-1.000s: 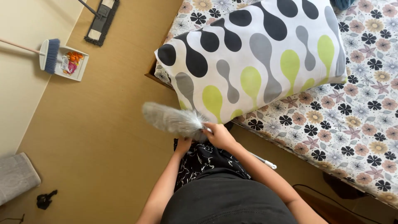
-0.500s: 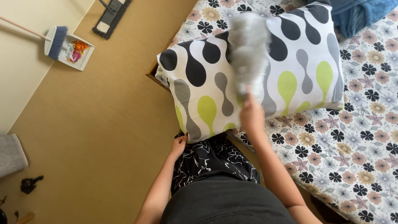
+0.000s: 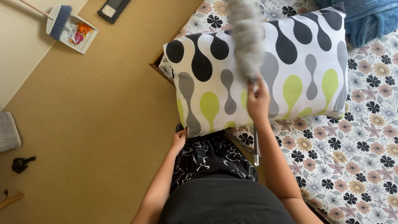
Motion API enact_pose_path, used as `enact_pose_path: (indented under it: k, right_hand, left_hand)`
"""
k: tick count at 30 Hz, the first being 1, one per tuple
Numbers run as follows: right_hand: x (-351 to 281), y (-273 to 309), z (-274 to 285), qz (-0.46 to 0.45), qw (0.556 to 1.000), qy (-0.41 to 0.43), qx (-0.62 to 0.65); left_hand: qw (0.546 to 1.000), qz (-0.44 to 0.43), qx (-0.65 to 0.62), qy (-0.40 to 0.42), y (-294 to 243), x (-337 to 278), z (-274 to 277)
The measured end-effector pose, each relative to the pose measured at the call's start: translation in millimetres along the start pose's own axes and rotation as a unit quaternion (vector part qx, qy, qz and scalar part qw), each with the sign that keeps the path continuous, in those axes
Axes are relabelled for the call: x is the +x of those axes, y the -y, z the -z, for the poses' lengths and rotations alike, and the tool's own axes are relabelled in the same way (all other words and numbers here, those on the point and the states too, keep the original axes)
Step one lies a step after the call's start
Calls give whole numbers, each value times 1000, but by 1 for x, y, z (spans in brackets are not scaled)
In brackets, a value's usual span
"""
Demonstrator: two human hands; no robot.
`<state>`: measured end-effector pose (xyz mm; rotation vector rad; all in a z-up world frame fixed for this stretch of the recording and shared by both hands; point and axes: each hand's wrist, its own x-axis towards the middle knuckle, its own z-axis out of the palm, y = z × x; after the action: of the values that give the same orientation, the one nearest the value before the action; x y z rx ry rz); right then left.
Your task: The person adjusts a pillow on a bed, smoothing the cover and tucking the edges. They then use a feather duster to wipe the surface of the pillow on both sides.
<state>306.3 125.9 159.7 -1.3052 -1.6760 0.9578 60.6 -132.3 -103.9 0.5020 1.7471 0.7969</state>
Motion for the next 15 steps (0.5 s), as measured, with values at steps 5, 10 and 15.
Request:
enact_pose_path:
  k: [5, 10, 15]
  right_hand:
    - [-50, 25, -20, -106, 989, 18, -103]
    - [-114, 65, -58, -104, 939, 297, -141]
    - [-113, 72, -33, -127, 962, 237, -42]
  left_hand:
    - [1000, -1, 17, -4, -22, -11, 1]
    - [997, 13, 74, 24, 7, 2, 13]
    - [989, -53, 91, 106, 5, 17, 32]
